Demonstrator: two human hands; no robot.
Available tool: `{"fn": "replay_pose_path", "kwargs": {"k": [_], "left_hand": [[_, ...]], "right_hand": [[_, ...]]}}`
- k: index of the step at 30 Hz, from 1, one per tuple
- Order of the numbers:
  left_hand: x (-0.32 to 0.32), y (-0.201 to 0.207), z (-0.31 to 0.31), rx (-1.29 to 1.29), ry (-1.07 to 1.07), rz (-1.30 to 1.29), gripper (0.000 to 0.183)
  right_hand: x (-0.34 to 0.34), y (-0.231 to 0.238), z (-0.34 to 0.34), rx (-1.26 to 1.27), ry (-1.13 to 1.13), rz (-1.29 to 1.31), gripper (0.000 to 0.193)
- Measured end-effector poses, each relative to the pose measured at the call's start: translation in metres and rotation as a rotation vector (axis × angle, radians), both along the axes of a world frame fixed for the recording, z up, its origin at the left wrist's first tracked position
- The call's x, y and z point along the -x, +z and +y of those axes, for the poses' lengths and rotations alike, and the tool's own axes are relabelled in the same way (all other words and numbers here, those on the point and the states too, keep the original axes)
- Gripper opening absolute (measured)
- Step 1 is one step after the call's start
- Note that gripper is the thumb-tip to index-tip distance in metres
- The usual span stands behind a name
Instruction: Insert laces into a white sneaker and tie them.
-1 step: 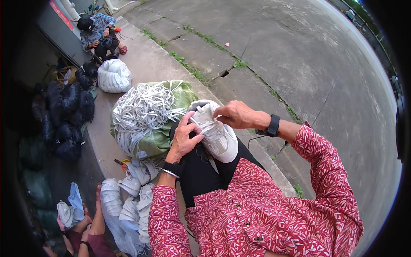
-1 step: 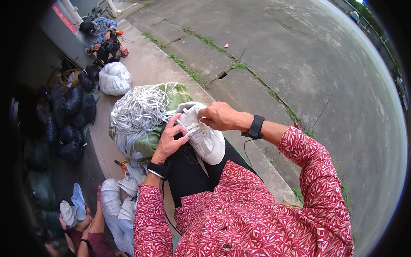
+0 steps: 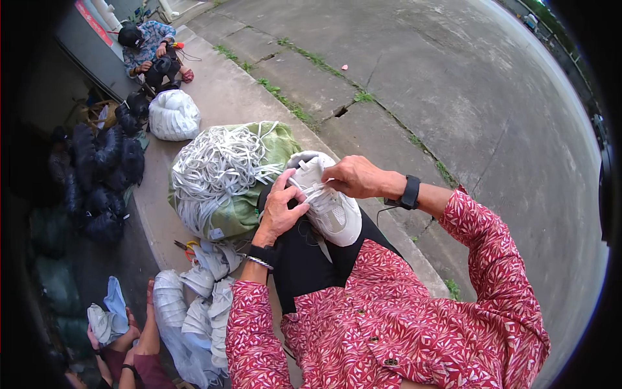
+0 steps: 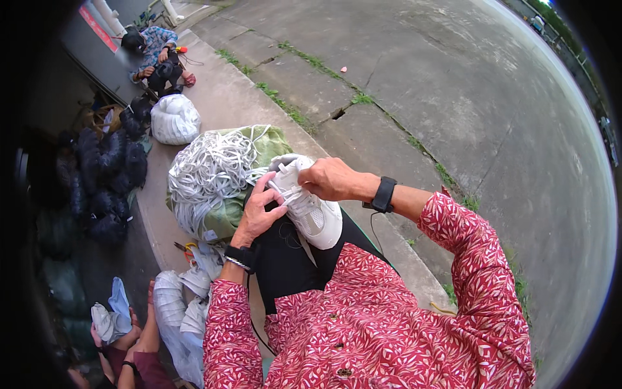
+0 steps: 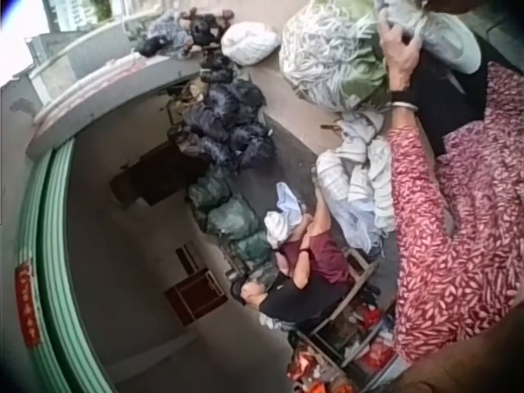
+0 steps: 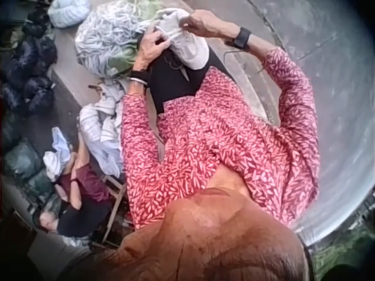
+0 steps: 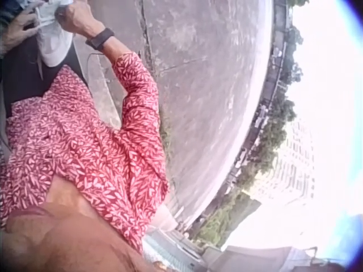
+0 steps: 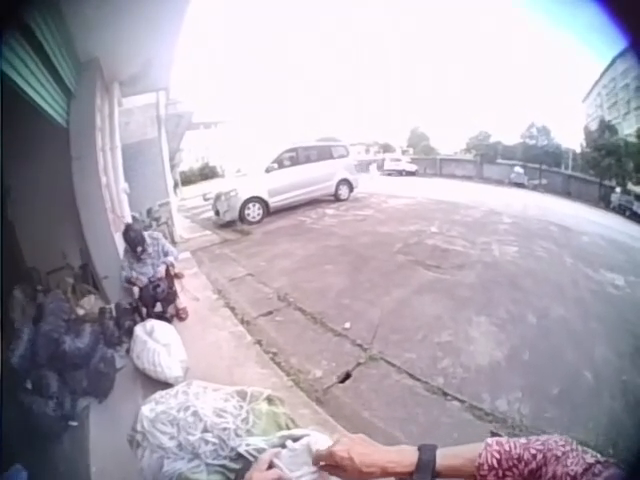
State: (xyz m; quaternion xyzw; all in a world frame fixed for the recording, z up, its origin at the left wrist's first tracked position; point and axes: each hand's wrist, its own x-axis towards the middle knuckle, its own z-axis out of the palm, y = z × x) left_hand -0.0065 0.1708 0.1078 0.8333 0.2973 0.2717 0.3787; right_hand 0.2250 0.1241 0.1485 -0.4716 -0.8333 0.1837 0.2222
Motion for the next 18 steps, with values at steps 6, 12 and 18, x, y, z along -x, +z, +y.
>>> {"fn": "replay_pose_path", "kwargs": {"k": [6,12,18], "left_hand": [[-0.008,0.002,0.001,-0.004,0.105,-0.055,0.015],[-0.024,-0.001,-0.001,-0.136,0.267,0.081,0.011],[-0.021,-0.005,-0.001,-0.107,0.259,0.077,0.008]], "right_hand": [[0.019,-0.001,0.008,0.046,-0.042,-0.233,0.007],[0.026,0.007,0.006,0.005,-0.005,-0.299,0.012],[-0.005,0.018,0.019,-0.066,-0.214,-0.283,0.013]]}}
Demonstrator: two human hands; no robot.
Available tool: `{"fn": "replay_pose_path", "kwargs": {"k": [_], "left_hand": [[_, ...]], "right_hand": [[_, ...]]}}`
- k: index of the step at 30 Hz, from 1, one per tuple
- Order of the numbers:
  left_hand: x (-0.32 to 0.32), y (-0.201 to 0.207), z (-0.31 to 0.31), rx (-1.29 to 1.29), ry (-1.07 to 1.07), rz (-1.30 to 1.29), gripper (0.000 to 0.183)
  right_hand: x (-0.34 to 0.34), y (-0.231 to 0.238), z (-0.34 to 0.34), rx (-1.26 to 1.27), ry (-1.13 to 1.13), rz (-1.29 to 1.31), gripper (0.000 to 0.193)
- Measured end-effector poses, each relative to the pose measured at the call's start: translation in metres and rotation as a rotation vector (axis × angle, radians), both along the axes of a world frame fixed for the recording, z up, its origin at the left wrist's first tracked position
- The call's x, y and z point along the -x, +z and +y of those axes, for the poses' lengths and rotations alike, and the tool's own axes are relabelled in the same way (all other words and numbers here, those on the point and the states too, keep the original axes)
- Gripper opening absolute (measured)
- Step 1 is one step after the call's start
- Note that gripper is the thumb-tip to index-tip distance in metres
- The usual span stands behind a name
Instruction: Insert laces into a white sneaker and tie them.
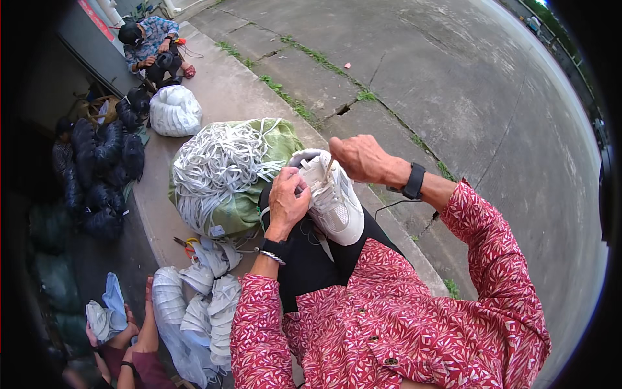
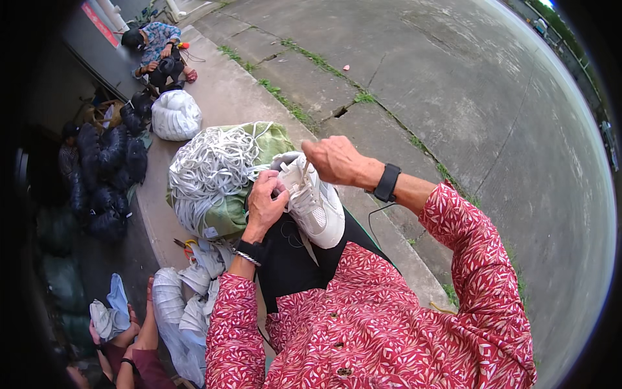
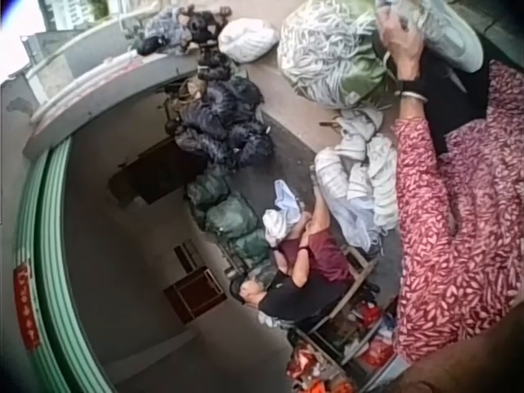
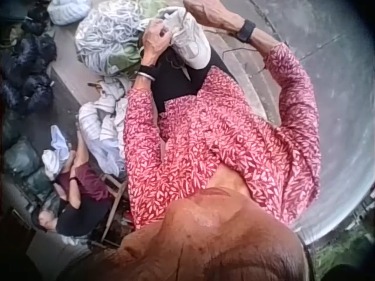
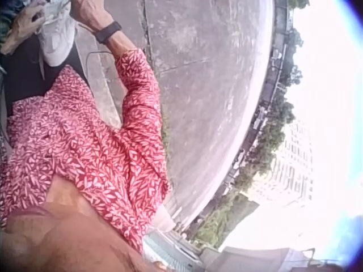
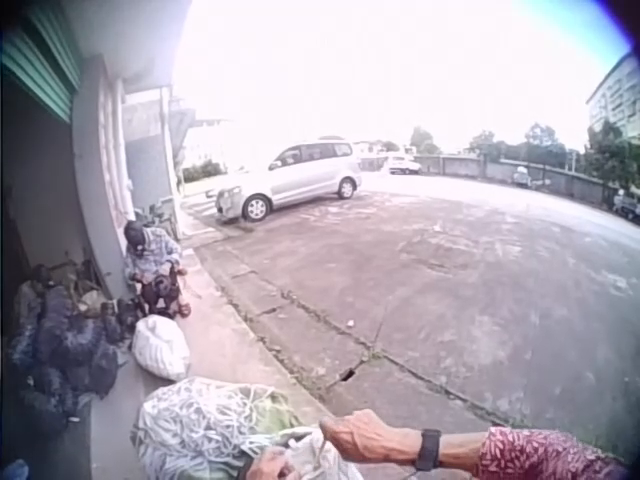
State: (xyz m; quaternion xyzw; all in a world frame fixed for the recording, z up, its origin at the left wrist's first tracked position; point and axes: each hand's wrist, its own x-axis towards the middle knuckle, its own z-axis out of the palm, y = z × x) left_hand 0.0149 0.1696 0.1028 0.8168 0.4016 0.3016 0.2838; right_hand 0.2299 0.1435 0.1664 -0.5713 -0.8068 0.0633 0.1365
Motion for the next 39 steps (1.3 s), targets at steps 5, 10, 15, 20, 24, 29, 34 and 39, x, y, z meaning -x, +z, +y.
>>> {"fn": "replay_pose_path", "kwargs": {"k": [5,10,15,20,24,29,34,39], "left_hand": [[0.006,-0.002,0.001,0.05,-0.018,-0.048,0.008],[0.009,0.0,0.001,-0.046,-0.061,-0.077,0.01],[0.011,0.01,-0.001,0.193,-0.086,-0.14,0.016],[-0.001,0.005,-0.015,0.113,-0.058,-0.109,0.017],[-0.014,0.005,-0.027,-0.02,-0.025,-0.071,0.02],[-0.029,0.011,-0.033,-0.208,0.025,0.079,0.021],[-0.034,0.012,-0.032,-0.286,0.011,0.105,0.018],[-0.012,0.032,-0.022,-0.101,-0.279,0.147,0.01]], "right_hand": [[-0.056,-0.001,0.004,-0.2,-0.09,0.122,0.007],[-0.073,-0.009,-0.01,-0.074,-0.215,0.282,0.008],[-0.049,-0.015,-0.021,-0.052,-0.169,0.395,0.013],[0.004,-0.028,-0.04,-0.075,0.184,0.381,0.018],[0.016,-0.04,-0.037,-0.053,0.184,0.277,0.013],[0.012,-0.041,-0.038,-0.113,0.13,0.469,0.013],[0.01,-0.051,-0.044,0.098,-0.075,0.781,0.013],[0.011,-0.055,-0.05,0.109,0.016,0.792,0.014]]}}
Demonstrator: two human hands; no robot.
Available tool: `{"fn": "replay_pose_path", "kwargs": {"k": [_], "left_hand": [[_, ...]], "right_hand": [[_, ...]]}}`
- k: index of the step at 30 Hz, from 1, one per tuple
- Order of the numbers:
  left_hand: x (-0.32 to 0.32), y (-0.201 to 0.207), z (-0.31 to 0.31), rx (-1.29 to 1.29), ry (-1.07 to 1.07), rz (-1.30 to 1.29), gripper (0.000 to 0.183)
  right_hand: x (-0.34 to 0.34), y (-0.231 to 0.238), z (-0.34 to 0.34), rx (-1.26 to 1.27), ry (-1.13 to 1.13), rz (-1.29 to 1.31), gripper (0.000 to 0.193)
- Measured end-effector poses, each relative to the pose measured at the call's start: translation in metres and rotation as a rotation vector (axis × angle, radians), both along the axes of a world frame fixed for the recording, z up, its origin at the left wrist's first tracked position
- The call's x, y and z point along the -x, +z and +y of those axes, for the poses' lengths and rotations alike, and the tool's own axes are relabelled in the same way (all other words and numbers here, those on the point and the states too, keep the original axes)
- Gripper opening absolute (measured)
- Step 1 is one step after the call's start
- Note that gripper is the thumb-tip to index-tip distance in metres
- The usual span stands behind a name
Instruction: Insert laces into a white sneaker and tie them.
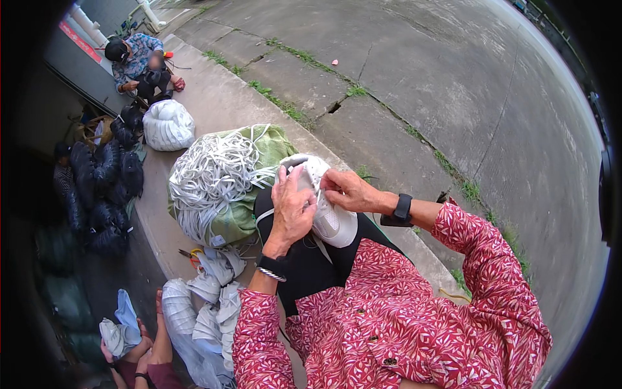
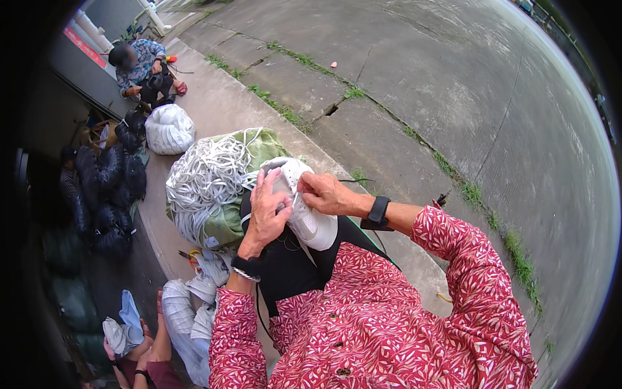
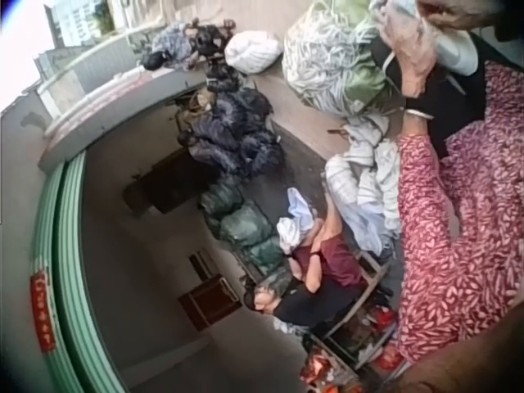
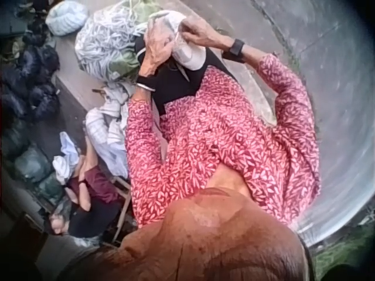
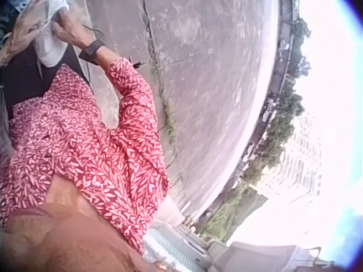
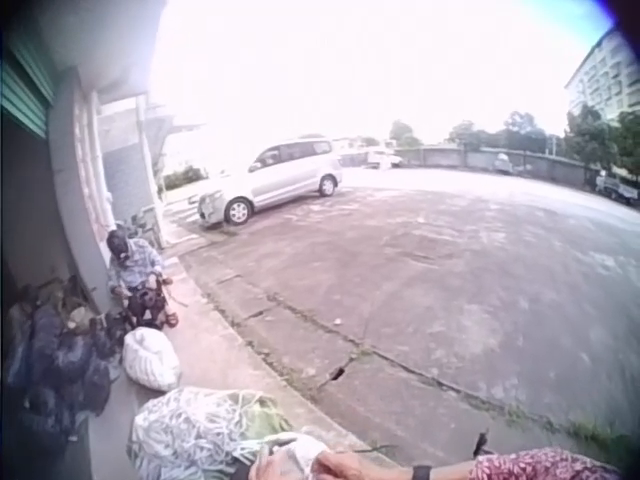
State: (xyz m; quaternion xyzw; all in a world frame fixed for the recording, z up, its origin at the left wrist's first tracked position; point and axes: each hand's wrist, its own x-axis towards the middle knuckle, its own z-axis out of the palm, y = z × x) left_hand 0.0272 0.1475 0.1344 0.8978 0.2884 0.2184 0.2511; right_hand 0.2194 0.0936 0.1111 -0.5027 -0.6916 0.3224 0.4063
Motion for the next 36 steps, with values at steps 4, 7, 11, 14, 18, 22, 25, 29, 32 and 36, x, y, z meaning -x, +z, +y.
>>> {"fn": "replay_pose_path", "kwargs": {"k": [4,7,11,14,18,22,25,29,32,36], "left_hand": [[0.015,-0.007,0.0,0.205,0.014,-0.096,0.011],[0.012,-0.015,-0.001,0.209,0.105,-0.175,0.011],[0.01,-0.018,0.0,0.181,0.121,-0.238,0.014],[0.015,-0.022,0.002,0.018,0.262,-0.192,0.017],[0.015,-0.018,0.001,-0.003,0.3,-0.104,0.014],[0.019,-0.029,0.009,0.068,0.258,-0.133,0.015],[0.03,-0.026,0.017,0.027,0.213,-0.153,0.012],[0.059,-0.037,0.023,-0.014,0.285,-0.14,0.012],[0.048,-0.033,0.016,0.072,0.322,-0.175,0.016],[0.03,-0.018,0.016,0.086,0.303,-0.29,0.022]], "right_hand": [[0.003,0.006,-0.002,0.008,0.014,-0.023,0.016],[0.008,0.007,0.001,-0.108,0.055,-0.06,0.017],[0.003,0.001,0.008,-0.185,0.102,-0.089,0.015],[-0.011,0.007,0.016,0.14,0.109,-0.035,0.014],[-0.005,0.003,0.018,0.18,0.06,-0.015,0.016],[0.003,0.0,0.017,0.208,0.033,0.084,0.018],[-0.001,-0.003,0.016,0.268,0.023,0.139,0.02],[0.001,-0.004,0.018,0.288,0.021,0.168,0.015],[-0.002,0.001,0.013,0.273,0.016,0.17,0.015],[0.002,0.016,0.019,0.033,0.087,-0.145,0.017]]}}
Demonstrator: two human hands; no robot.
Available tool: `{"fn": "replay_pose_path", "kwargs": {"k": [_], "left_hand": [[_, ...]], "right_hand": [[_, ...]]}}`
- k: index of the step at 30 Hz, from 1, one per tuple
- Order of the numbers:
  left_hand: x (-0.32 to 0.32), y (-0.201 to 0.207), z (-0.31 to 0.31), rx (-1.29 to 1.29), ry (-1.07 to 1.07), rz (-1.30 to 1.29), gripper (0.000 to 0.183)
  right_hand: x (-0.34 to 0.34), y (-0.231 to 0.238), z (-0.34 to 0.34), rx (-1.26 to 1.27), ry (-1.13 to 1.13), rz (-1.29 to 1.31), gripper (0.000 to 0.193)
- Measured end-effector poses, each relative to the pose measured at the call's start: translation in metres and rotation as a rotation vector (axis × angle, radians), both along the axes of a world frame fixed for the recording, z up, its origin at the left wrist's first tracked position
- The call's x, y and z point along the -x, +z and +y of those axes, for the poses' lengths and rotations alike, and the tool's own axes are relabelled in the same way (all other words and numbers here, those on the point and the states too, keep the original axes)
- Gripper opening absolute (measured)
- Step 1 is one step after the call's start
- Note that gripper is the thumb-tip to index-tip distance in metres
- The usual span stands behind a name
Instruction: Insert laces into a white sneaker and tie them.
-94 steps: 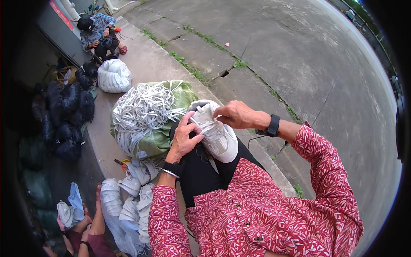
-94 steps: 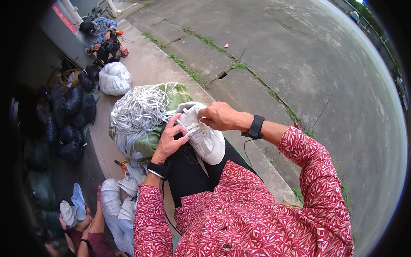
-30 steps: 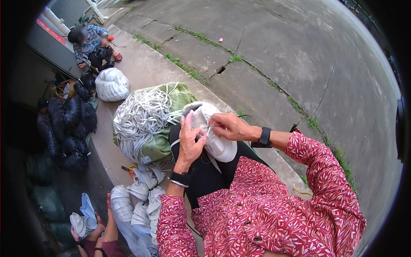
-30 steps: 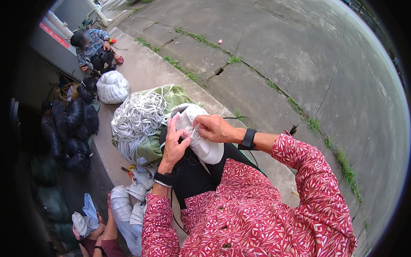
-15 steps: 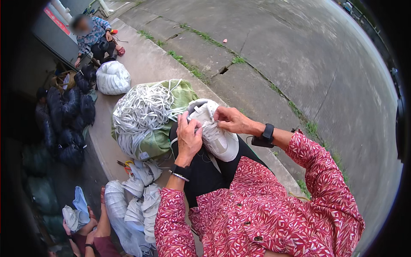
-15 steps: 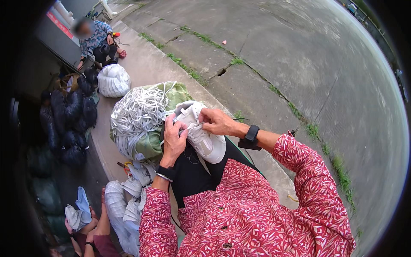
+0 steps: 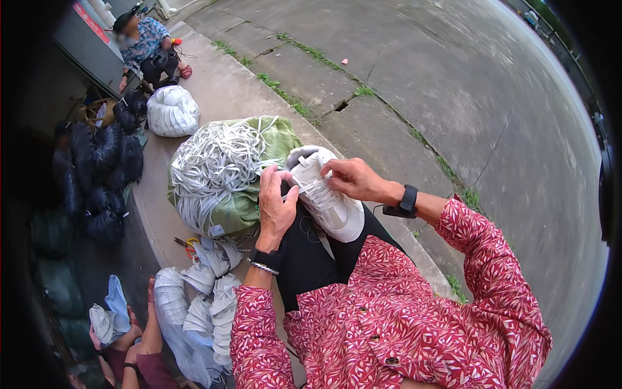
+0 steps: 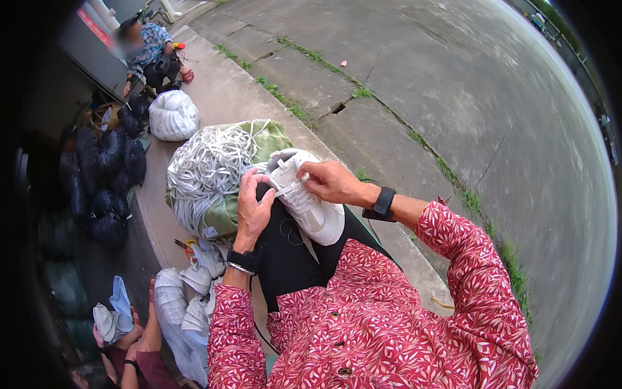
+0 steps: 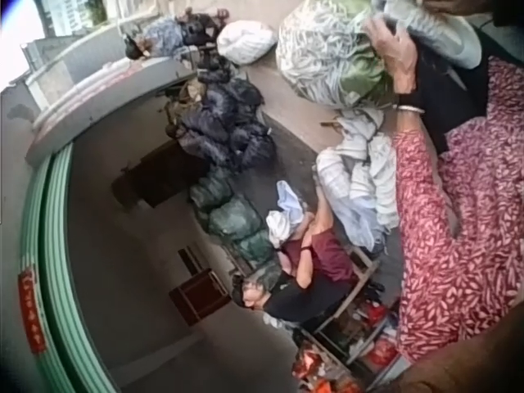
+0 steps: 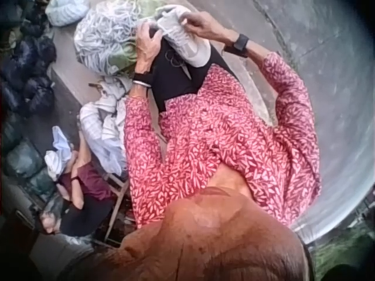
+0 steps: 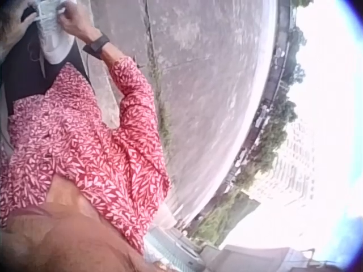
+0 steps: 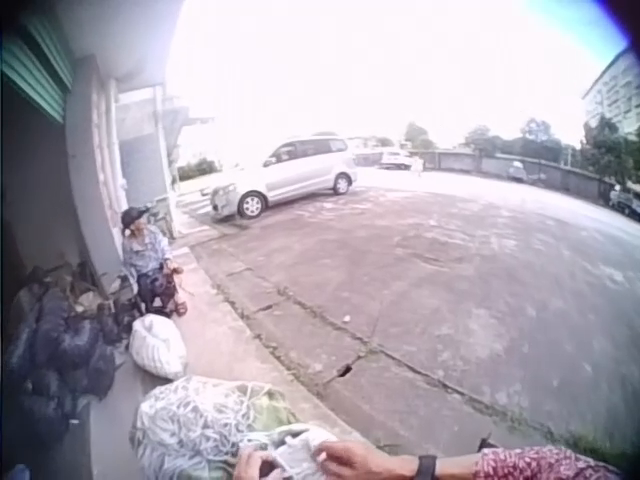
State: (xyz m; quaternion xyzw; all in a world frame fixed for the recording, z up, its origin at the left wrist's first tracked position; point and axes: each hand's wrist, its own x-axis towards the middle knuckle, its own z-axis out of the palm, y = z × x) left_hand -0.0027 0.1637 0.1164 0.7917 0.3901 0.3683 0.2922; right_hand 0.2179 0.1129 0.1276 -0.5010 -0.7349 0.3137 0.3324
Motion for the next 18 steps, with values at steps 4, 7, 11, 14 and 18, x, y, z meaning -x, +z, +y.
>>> {"fn": "replay_pose_path", "kwargs": {"k": [4,7,11,14,18], "left_hand": [[-0.013,-0.008,0.002,-0.092,-0.022,0.204,0.021],[-0.02,-0.006,0.004,0.017,-0.042,0.252,0.017],[-0.018,-0.008,0.009,0.065,-0.029,0.273,0.016],[-0.017,-0.007,0.01,0.138,-0.071,0.242,0.013],[-0.014,-0.012,0.006,0.023,-0.061,0.234,0.014]], "right_hand": [[0.01,0.016,0.007,-0.304,0.108,-0.4,0.013],[0.013,0.016,0.013,-0.177,0.144,-0.664,0.011],[0.022,0.03,0.017,-0.133,0.19,-0.734,0.009],[0.023,0.03,0.017,-0.423,0.246,-0.529,0.01],[0.004,0.025,0.023,-0.322,0.245,-0.669,0.014]]}}
